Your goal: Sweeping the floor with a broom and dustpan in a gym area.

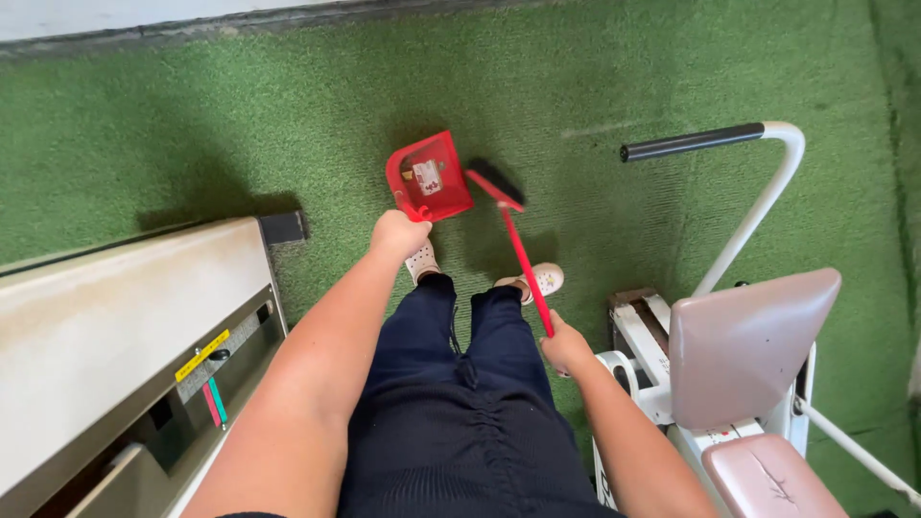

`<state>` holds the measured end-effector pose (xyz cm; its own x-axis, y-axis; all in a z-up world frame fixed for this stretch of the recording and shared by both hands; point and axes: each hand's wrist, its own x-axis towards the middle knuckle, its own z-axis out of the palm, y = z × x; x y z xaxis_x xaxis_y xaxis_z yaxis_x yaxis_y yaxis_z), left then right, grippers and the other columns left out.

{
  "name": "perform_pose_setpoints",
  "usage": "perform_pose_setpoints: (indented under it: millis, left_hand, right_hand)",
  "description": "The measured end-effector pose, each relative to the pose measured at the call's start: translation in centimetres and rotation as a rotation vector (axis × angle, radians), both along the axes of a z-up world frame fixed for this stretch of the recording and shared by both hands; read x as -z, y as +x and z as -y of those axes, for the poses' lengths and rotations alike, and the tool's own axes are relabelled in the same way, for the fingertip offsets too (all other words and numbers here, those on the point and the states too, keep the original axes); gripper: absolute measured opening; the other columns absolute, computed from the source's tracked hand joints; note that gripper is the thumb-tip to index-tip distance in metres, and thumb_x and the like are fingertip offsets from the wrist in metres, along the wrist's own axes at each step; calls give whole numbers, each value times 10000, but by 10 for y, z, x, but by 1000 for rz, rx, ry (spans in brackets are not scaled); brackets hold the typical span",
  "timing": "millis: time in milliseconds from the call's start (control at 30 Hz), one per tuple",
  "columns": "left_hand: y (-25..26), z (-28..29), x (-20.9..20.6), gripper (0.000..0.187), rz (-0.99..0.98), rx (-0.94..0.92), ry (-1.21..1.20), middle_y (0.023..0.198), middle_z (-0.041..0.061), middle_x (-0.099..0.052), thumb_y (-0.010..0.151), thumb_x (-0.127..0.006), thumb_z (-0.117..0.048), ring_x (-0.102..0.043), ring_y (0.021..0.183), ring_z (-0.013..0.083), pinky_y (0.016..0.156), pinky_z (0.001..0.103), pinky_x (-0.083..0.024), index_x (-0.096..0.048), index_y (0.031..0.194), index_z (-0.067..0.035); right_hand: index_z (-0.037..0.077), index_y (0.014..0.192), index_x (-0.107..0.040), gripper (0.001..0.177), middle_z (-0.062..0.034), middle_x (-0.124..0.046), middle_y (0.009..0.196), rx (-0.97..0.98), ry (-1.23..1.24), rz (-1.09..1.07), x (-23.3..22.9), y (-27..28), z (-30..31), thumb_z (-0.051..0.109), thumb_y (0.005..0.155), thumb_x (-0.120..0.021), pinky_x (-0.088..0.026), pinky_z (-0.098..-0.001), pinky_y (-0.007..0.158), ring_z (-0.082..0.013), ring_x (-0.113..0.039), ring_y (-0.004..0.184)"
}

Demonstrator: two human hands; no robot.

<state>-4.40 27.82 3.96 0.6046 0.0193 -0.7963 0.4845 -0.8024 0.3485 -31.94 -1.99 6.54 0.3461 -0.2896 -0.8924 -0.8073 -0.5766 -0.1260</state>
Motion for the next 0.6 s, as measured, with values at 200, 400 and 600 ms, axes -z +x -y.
perform_pose_setpoints:
  millis: [200,400,600]
  left_hand:
    - [18,-26,5,407,-51,7,-1,1016,217,-768,828,-737,-393,-745,983,346,891,436,-566,-787,973,-16]
    - [18,-19,-2,400,-61,-57,-11,1012,219,-770,812,-746,-365,-751,969,348,872,442,-574,-785,968,1]
    - [7,-12,8,391,26,-15,-15,1029,229,-741,808,-753,-362,-715,985,368,878,450,-556,-766,1007,-27]
  right_hand:
    - [335,1582,-313,846,-242,-717,1123,-136,-112,79,-8,-60,45,270,859,-748,-535,-447,834,-359,-699,945]
    - [216,1579,-359,786,-253,-718,1101,57,-231,13,-18,-44,79,197,861,-680,-600,-454,742,-354,-752,793]
    - [167,1552,-377,663,-291,-721,1059,-18,-115,-122,-24,56,-29,135,908,-532,-589,-473,807,-418,-761,847]
